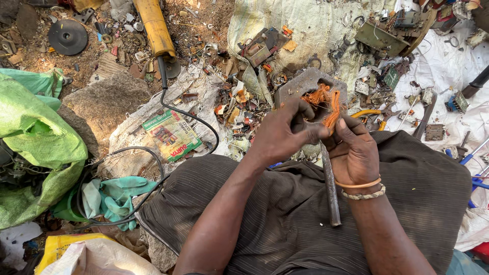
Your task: The person sits on the ground and uses a metal rod to scrape and separate copper wire from a small orange insulated bundle. The person repeatedly pulls and twists the wire, removing insulation and collecting the copper strands.
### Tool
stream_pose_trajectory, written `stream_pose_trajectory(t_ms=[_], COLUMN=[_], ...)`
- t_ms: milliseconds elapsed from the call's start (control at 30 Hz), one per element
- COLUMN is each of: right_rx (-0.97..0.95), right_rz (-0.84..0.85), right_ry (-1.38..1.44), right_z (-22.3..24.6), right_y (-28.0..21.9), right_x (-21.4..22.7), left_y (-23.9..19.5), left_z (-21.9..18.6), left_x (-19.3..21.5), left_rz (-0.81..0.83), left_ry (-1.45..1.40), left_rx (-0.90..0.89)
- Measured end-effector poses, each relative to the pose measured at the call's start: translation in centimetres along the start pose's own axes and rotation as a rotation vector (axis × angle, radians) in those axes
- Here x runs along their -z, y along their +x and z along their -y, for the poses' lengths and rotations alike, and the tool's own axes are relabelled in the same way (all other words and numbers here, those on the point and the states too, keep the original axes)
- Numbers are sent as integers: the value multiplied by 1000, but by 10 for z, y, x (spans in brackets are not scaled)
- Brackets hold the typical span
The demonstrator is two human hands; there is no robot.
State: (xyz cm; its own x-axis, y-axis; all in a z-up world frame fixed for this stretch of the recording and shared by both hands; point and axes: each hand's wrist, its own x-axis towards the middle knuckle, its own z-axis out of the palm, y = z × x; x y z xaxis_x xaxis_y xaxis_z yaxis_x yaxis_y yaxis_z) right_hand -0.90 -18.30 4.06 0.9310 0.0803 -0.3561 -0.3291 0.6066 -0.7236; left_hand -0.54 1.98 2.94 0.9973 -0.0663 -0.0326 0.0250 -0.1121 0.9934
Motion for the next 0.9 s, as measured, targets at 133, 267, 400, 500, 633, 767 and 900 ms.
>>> stream_pose_trajectory(t_ms=[133, 267, 400, 500, 633, 767, 900], right_rx=[24, 16, 22, 43, 6, -12, 358], right_rz=[28, 22, 28, 32, 25, 42, 42], right_ry=[-82, -174, -259, -364, -330, -220, -854], right_z=[1, 5, 8, 4, -6, -2, 9], right_y=[-3, -2, 1, -3, -11, -8, -12], right_x=[1, 1, 5, 11, 10, -9, -29], left_y=[-2, -1, 1, 3, 6, 7, 4], left_z=[-17, -14, -6, 0, 9, 14, 16], left_x=[1, 3, -6, -12, -8, -7, -9], left_rz=[47, 49, 27, -16, -68, 113, 86], left_ry=[125, -20, -69, -40, -58, -171, -153], left_rx=[57, -96, -81, 97, 107, 92, 50])
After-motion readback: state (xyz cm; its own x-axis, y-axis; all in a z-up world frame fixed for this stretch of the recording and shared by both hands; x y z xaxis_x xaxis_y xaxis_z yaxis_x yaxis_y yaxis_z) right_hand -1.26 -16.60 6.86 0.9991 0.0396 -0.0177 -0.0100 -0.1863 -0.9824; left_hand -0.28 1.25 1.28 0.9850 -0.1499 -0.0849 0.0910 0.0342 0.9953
